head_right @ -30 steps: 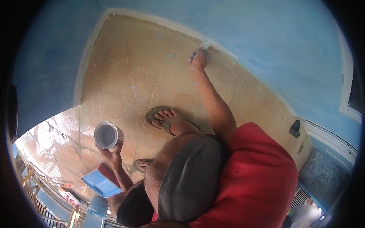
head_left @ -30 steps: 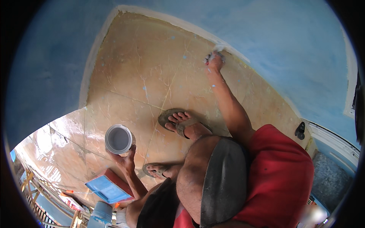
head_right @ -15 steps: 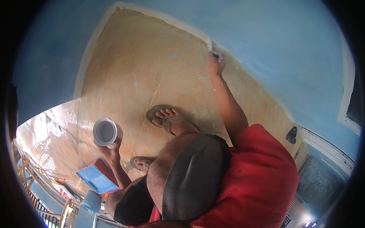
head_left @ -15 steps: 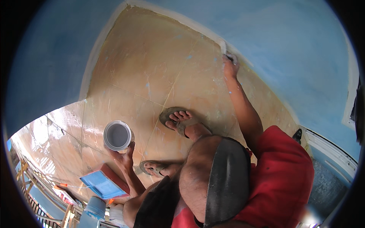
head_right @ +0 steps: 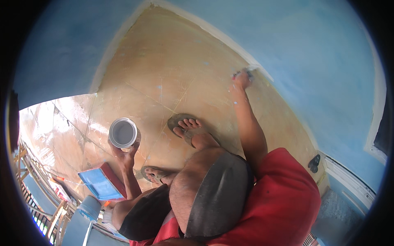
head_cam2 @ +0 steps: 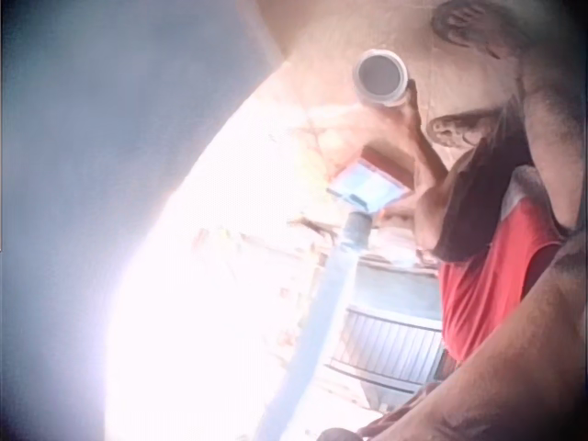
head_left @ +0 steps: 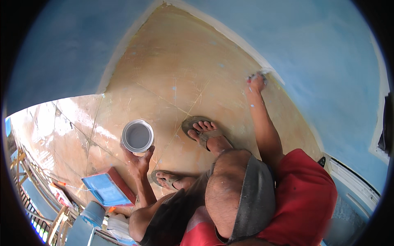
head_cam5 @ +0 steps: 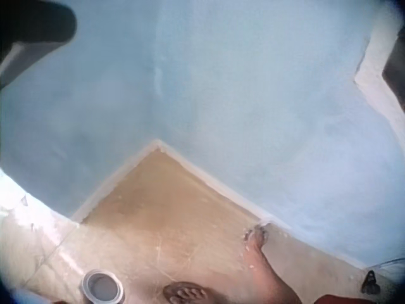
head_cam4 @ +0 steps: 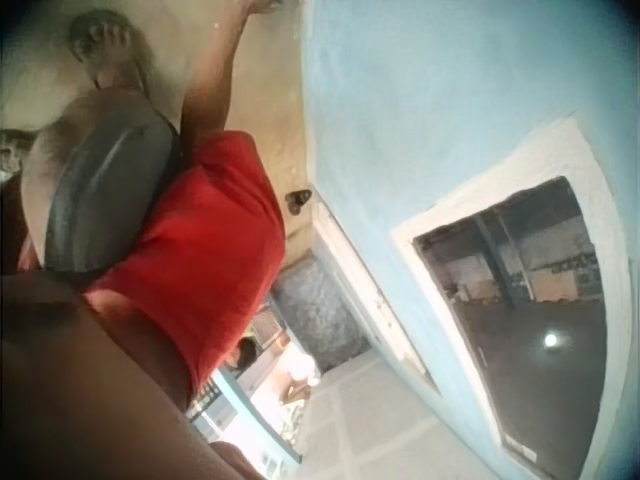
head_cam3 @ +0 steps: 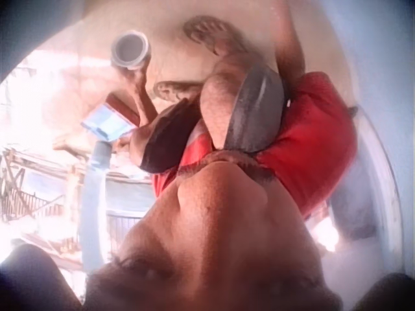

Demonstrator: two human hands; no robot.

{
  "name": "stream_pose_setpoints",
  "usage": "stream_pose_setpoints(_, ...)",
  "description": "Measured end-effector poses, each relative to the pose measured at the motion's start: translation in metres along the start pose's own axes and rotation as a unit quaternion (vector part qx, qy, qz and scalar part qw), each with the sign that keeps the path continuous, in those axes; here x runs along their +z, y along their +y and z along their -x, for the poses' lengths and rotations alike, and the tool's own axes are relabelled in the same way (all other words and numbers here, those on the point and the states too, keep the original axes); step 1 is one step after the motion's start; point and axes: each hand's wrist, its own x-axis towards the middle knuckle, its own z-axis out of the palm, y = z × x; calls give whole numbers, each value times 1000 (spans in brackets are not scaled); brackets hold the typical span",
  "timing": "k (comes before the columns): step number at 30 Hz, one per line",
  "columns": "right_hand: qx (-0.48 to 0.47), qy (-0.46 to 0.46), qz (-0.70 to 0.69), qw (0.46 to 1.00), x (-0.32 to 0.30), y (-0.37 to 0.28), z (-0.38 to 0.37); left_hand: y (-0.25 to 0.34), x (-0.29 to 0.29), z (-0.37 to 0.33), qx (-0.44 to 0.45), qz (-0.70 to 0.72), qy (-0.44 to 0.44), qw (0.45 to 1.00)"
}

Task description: The person paints the lower edge of a wall where it meets the tiled floor using a paintbrush and a small container of white paint. They repeatedly dip the brush and apply paint along the baseboard area, moving around the room to cover different sections.

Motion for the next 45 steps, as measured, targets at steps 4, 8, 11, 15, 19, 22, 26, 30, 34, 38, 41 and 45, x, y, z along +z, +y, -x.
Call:
stream_pose_setpoints(4, -8, -7, -54, 999, 119, 32, 41, 3, -4, -1, 32, -26, 14, 999)
stream_pose_setpoints(8, 7, -130, -44, 991, 191, 48, 88, 0, -8, 3, 10, -36, 32, 999)
stream_pose_setpoints(11, 43, -186, -43, 981, 251, 58, 121, -5, -9, 9, -18, -27, 34, 999)
stream_pose_setpoints(15, 7, -207, 119, 971, 325, 79, 148, -13, -12, 14, -10, -42, 36, 998)
stream_pose_setpoints(19, -236, -255, 219, 911, 342, 101, 145, -20, -10, 16, -20, -31, 46, 998)
stream_pose_setpoints(22, -202, -278, 243, 907, 300, 93, 121, -27, -6, 14, -11, -28, 48, 998)
stream_pose_setpoints(26, -194, -223, 257, 920, 192, 42, 58, -33, 1, 5, 8, 18, 30, 999)
stream_pose_setpoints(30, -262, -201, 293, 897, 64, -1, 11, -31, 8, -8, 56, 31, -2, 998)
stream_pose_setpoints(34, -299, -100, 339, 886, -47, -23, -27, -25, 14, -14, 76, 24, -28, 996)
stream_pose_setpoints(38, -292, 11, 350, 890, -146, -27, -74, -21, 21, -14, 78, 66, -51, 993)
stream_pose_setpoints(41, -289, 141, 350, 880, -204, -18, -106, -21, 24, -14, 81, 101, -63, 990)
stream_pose_setpoints(45, -90, 332, 232, 910, -208, -1, -114, -21, 25, -13, 86, 100, -57, 990)
